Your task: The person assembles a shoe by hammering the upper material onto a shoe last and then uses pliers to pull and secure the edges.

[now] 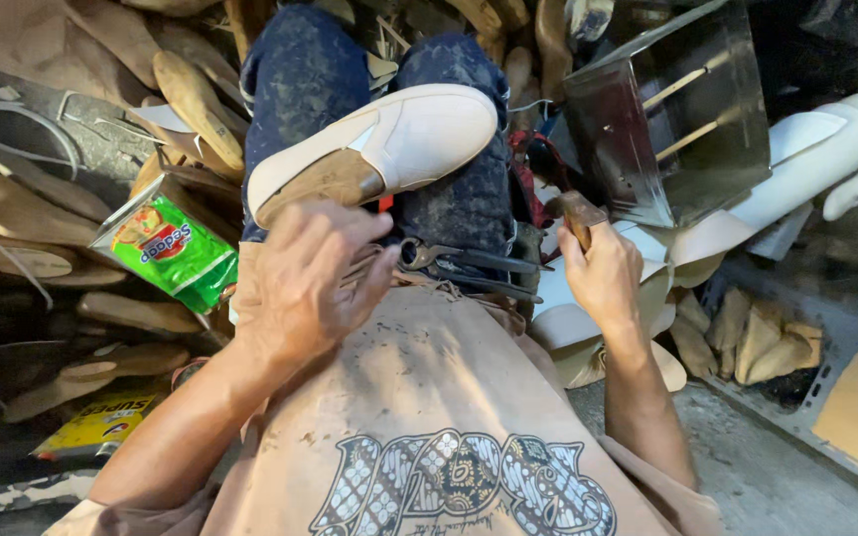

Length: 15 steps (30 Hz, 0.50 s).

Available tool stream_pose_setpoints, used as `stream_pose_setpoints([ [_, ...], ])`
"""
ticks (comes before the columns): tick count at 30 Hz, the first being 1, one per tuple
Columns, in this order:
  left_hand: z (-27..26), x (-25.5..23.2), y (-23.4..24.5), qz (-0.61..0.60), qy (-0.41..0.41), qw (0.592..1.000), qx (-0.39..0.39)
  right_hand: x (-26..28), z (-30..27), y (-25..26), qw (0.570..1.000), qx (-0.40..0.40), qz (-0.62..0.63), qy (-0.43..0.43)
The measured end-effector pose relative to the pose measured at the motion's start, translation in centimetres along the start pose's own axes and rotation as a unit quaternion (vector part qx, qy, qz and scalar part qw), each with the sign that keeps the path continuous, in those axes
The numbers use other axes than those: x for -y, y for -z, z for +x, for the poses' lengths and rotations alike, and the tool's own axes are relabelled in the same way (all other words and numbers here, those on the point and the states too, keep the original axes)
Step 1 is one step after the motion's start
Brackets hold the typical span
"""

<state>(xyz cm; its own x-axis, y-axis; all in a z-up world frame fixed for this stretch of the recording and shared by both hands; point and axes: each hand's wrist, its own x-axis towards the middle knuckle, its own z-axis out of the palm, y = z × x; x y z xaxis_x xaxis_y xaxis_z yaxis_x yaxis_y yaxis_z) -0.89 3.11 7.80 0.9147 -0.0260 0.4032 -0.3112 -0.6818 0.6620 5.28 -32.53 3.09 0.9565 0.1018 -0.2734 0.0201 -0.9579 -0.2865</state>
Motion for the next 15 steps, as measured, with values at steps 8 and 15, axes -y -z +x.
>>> stream_pose_setpoints([
  [8,2.4,2.2,-2.1,0.282,0.066,0.952,0.103,3.4,1.2,2.8,0.978,-0.069,-0.036,0.195],
  [15,2.2,2.7,-2.9,0.284,0.051,0.954,0.079,6.5,4.1,6.7,0.927,-0.139,-0.052,0.343],
])
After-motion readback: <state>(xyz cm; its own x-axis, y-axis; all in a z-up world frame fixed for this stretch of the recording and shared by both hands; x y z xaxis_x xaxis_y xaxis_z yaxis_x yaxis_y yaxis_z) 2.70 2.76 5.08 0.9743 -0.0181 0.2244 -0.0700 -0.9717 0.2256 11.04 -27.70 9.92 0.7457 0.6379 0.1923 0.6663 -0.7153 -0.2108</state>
